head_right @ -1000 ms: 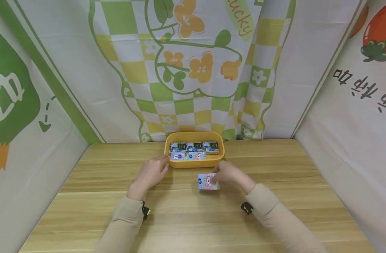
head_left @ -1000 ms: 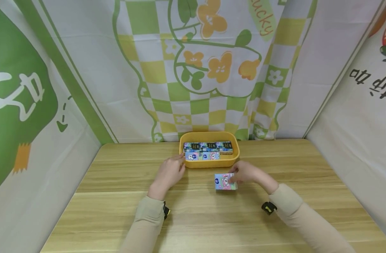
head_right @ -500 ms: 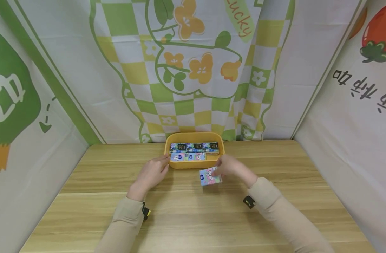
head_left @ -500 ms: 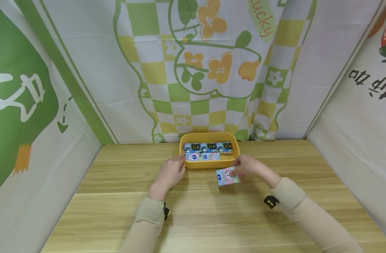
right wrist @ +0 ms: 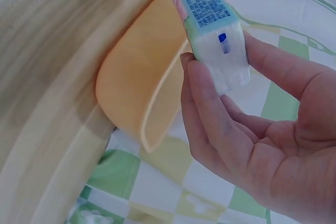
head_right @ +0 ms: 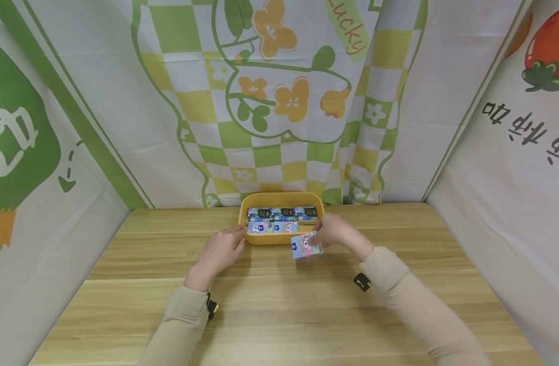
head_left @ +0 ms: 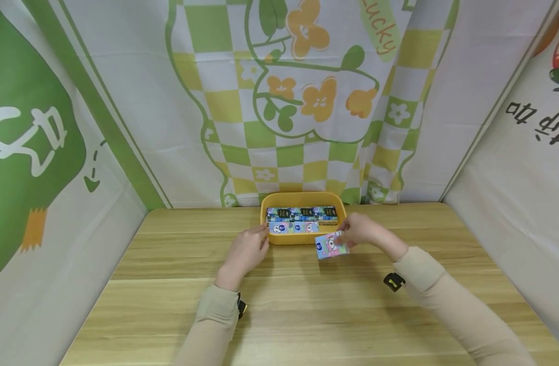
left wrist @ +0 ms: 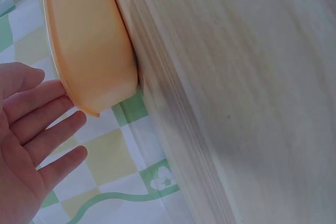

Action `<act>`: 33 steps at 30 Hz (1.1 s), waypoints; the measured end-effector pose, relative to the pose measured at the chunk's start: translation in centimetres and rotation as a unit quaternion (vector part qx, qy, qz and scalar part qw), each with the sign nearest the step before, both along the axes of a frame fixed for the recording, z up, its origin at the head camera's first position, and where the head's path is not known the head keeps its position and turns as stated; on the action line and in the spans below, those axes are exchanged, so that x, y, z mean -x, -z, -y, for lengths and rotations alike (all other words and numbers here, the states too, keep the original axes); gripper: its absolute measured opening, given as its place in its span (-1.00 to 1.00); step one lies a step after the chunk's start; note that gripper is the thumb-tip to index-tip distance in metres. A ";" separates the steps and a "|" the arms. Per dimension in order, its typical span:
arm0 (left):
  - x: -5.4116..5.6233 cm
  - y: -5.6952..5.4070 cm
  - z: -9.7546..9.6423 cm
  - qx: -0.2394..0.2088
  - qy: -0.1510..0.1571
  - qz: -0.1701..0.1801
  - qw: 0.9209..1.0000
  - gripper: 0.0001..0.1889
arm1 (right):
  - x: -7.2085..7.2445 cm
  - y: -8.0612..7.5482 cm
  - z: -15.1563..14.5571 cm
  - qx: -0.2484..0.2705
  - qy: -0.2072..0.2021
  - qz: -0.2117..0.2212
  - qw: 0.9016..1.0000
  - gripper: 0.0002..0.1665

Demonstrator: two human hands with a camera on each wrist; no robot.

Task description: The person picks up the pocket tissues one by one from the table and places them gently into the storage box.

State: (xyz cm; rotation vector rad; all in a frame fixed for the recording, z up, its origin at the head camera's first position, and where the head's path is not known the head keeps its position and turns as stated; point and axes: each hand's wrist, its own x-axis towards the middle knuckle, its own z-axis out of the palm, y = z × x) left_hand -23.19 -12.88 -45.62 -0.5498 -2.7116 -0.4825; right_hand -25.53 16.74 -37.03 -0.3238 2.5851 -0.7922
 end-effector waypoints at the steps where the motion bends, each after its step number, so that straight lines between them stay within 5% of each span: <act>1: 0.0 0.0 0.0 0.000 0.000 -0.001 1.000 -0.67 | 0.1 -0.1 0.0 -0.002 -0.001 -0.001 1.000 -0.49; 27: 0.0 0.2 0.0 -0.001 0.001 -0.003 1.000 -0.68 | 4.3 -2.0 0.2 -0.023 0.024 0.017 0.999 -0.32; 33: 0.1 0.1 -0.1 0.001 0.001 0.002 1.000 -0.68 | 5.3 -2.5 -0.1 -0.032 0.030 0.021 0.999 -0.67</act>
